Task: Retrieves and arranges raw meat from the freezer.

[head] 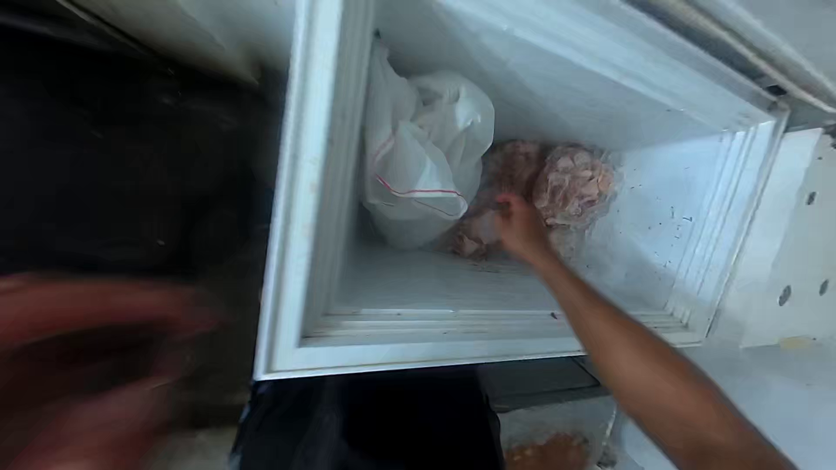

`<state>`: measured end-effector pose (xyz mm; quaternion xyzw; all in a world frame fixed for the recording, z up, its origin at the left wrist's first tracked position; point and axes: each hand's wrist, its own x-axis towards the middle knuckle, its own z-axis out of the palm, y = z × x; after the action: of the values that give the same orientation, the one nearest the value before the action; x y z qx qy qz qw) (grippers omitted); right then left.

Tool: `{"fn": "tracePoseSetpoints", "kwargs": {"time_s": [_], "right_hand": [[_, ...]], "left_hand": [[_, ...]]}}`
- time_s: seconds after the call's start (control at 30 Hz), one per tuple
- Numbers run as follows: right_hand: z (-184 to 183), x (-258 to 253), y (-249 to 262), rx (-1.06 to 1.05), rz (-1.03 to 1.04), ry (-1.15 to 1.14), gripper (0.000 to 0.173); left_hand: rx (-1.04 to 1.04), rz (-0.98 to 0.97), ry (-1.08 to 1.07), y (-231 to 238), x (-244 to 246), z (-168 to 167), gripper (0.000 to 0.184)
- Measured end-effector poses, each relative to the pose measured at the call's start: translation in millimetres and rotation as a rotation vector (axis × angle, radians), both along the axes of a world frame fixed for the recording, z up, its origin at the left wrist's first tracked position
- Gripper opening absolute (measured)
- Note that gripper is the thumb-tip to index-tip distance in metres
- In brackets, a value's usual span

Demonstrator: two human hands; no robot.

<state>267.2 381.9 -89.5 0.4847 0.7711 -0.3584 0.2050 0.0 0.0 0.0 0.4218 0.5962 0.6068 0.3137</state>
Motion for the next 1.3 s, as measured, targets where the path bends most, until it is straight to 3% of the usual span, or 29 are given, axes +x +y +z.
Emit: {"fn": "tracePoseSetpoints", "kwargs": {"time_s": [0.07,0.13,0.17,0.23,0.33,0.4,0.5,0.57,0.67,0.7,0.83,0.97,1.03,1.1,1.2,1.3], "right_hand": [[-72.7,89.0,85.7,-0.045,0.112,-0.369,0.047],[-118.4,148.4,136.9,-0.052,0.172,-0.613,0.047],[-137.4,164.8,155.5,-0.044,0.126,-0.672,0.047],[-179.4,189.3,182.3,-0.034,-0.072,-0.615,0.048],[-232.5,221.5,183.0,-0.061,-0.364,-0.396,0.055],[-266.4,226.0,180.1,-0.075,-0.558,-0.243,0.068],[-291.7,227.7,166.9,-0.025,-0.669,-0.167,0.091],[-294.7,215.2,164.3,0.068,-0.706,-0.245,0.091],[-300.6,202.6,163.2,0.123,-0.773,-0.331,0.093],[-300.8,200.4,164.1,0.134,-0.768,-0.358,0.091],[-305.0,192.7,160.5,0.218,-0.841,-0.305,0.085],[-306.8,190.5,144.2,0.243,-0.93,-0.112,0.081],[-293.2,193.7,137.5,0.196,-0.9,-0.117,0.079],[-276.0,188.2,146.6,0.161,-0.914,-0.047,0.077],[-248.7,174.4,156.9,0.068,-0.894,0.11,0.067],[-179.9,175.2,154.9,-0.083,-0.748,0.303,0.069]], "left_hand": [[-0.34,-0.315,0.26,117.6,55.8,-18.9,0.033],[-0.732,-0.682,0.284,239.1,110.6,-47.0,0.038],[-0.867,-0.841,0.28,288.6,135.4,-78.8,0.044],[-0.89,-0.944,0.293,361.8,180.6,-158.8,0.049],[-0.768,-0.883,0.258,426.9,245.9,-268.4,0.054],[-0.827,-0.846,0.322,455.1,275.5,-334.1,0.063],[-0.952,-0.848,0.37,462.6,312.9,-391.3,0.071],[-1.027,-0.855,0.421,466.5,326.3,-403.1,0.071],[-1.115,-0.837,0.417,465.3,329.3,-394.0,0.035],[-1.132,-0.799,0.4,460.0,333.3,-389.6,0.031],[-1.057,-0.739,0.462,428.9,344.2,-395.2,0.035],[-1.001,-0.914,0.432,420.1,284.4,-394.3,0.037],[-1.01,-0.938,0.247,400.8,251.3,-411.3,0.058],[-1.023,-0.852,-0.014,376.6,228.4,-415.9,0.059],[-0.995,-0.719,-0.327,355.2,217.4,-383.7,0.051],[-0.822,-0.715,-0.419,358.0,226.9,-309.2,0.053]]}}
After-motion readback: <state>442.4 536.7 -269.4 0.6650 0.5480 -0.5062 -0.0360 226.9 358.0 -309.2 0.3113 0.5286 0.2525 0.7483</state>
